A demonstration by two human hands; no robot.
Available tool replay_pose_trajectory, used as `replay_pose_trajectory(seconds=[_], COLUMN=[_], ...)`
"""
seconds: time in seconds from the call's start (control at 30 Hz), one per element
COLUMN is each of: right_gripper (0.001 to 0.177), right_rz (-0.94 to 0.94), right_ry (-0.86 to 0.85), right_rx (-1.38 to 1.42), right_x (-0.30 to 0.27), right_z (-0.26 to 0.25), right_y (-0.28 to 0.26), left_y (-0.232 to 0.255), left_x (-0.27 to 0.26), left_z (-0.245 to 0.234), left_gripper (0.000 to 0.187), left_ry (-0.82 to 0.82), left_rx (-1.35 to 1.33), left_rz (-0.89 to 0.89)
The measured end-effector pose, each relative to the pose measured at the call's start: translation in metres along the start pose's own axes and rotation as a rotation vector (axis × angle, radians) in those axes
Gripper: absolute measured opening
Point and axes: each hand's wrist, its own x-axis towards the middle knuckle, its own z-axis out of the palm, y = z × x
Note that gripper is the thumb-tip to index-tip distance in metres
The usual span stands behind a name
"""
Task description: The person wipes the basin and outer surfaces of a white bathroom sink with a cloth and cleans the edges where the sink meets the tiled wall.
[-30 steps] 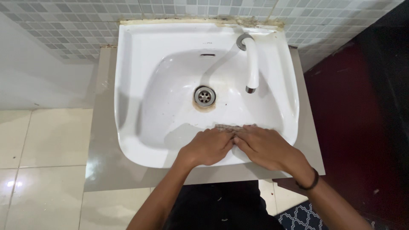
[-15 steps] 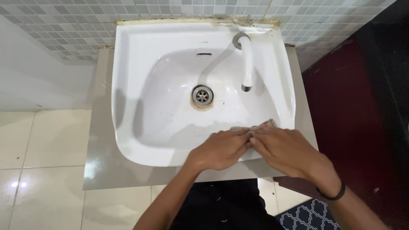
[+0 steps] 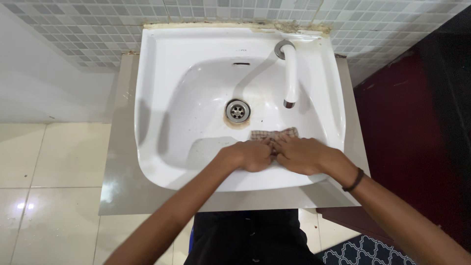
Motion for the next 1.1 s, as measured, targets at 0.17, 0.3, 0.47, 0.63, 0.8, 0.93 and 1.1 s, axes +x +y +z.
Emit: replay_pose_trajectory(seconds=[0.17,0.3,0.47,0.63,0.8,0.93,1.1], right_gripper=[0.067,0.065,0.065,0.050,0.054,0.055,0.050], right_rz=[-0.061,-0.195,-0.131,0.096,-0.047,-0.231,-0.318], right_ry=[-0.011,0.112,0.083,-0.088,0.071,0.218,0.270], right_rx=[-0.011,-0.014,0.067,-0.006,-0.027,-0.012,0.064], right_x=[0.054,0.079,0.052,0.008,0.032,0.076,0.105], right_z=[0.019,0.019,0.006,-0.014,-0.011,-0.005,-0.011], right_y=[0.019,0.026,0.017,-0.011,-0.004,0.017,0.006], left_y=[-0.034,-0.023,0.005,0.004,-0.015,-0.026,-0.023], left_x=[0.038,0.028,0.008,0.004,0.024,0.032,0.009], left_z=[0.004,-0.006,-0.008,-0.006,0.003,0.005,0.001], left_gripper=[0.072,0.073,0.038,0.031,0.033,0.035,0.035], left_ry=[0.011,-0.029,0.026,0.104,0.100,0.171,0.188], left_rx=[0.236,0.265,0.174,0.114,0.054,0.101,0.113], left_rz=[0.087,-0.081,-0.046,0.117,0.144,0.143,0.013])
